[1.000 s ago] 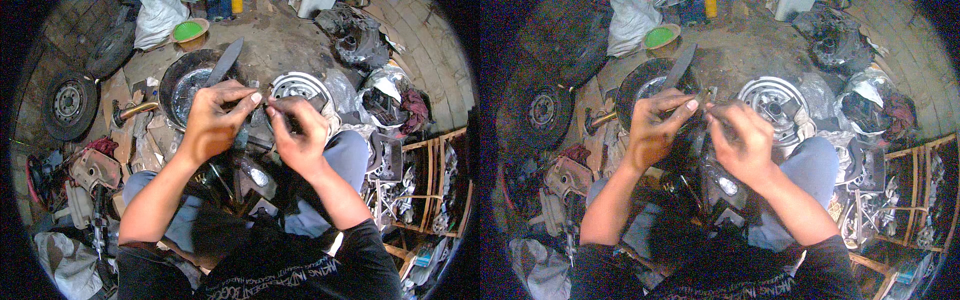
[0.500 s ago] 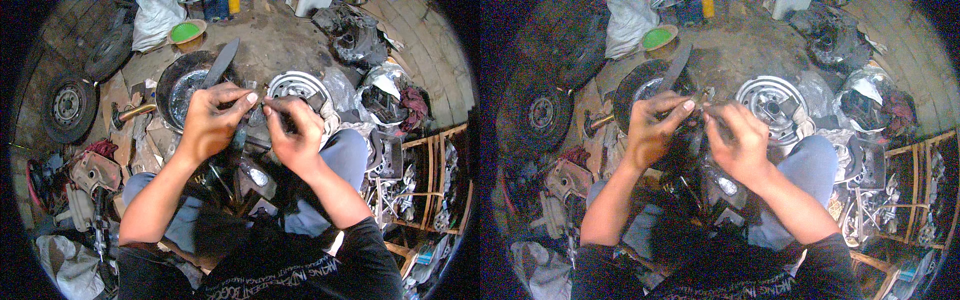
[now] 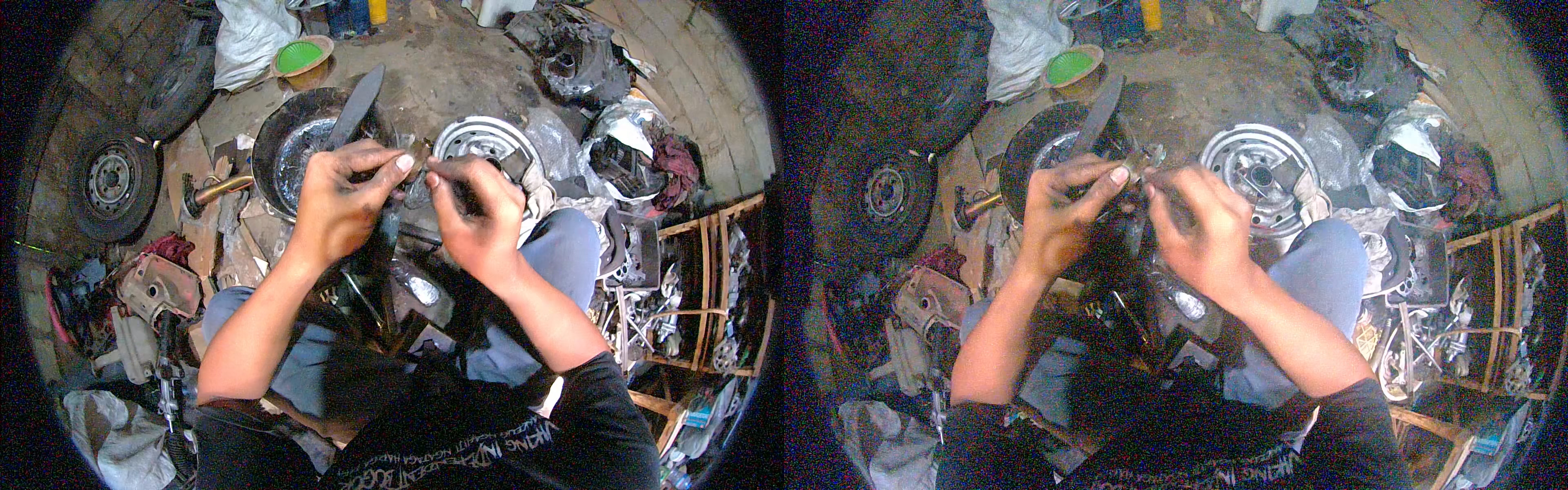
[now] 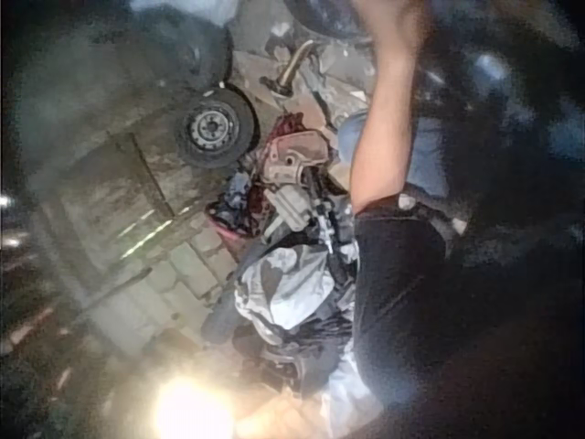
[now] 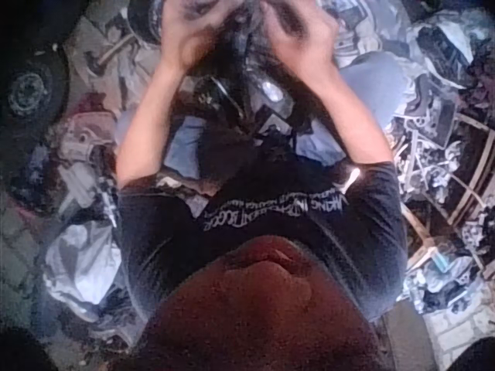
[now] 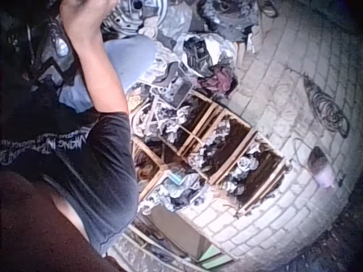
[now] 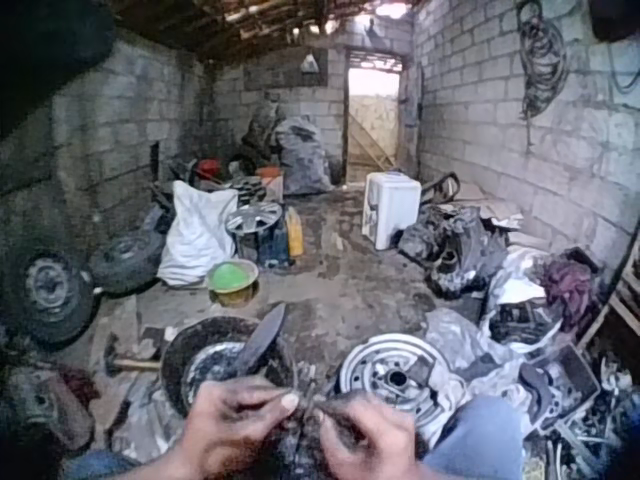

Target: The person is sitting on the floor in a cluttered workshop, using a small tool to scrape and clean a metal part. They repeatedly scrape the surface, occasionally applying a liquid from a bottle, and continue the cleaning process throughout the clip.

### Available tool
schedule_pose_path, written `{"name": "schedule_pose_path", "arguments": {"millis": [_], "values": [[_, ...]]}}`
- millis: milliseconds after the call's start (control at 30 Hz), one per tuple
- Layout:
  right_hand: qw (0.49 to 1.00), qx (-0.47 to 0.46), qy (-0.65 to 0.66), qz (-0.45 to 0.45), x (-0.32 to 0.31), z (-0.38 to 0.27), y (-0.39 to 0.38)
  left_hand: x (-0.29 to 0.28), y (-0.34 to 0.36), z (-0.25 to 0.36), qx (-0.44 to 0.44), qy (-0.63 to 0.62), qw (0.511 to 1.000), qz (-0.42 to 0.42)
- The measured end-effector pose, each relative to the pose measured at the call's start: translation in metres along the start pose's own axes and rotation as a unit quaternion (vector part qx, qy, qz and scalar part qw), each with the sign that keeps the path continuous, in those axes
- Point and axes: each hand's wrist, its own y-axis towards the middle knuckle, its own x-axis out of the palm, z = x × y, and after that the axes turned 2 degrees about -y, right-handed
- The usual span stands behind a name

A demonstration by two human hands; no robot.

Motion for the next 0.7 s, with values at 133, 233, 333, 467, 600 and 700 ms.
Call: {"name": "schedule_pose_path", "arguments": {"millis": [133, 233, 333, 467, 600, 700], "values": [[1.0, 0.013, 0.021, 0.0, 0.003, -0.003, -0.002, -0.001, 0.001, 0.0, 0.016, 0.031, 0.999, 0.001], [0.999, 0.051, -0.01, 0.002, 0.0, 0.001, 0.0, 0.003, 0.001, 0.002, 0.008, -0.029, 1.0, 0.006], [0.999, 0.035, 0.033, 0.007, 0.002, -0.004, -0.003, -0.001, 0.001, 0.002, 0.008, 0.036, 0.999, -0.004], [0.995, 0.102, 0.016, -0.002, 0.003, 0.0, -0.002, -0.001, -0.001, 0.001, 0.005, 0.014, 1.0, -0.005], [0.994, 0.107, 0.026, -0.01, 0.001, -0.007, -0.003, 0.0, 0.002, 0.0, 0.022, 0.039, 0.999, -0.008], [0.994, 0.108, 0.032, -0.005, 0.0, -0.003, -0.003, 0.0, 0.001, -0.002, 0.033, 0.05, 0.998, -0.003]]}}
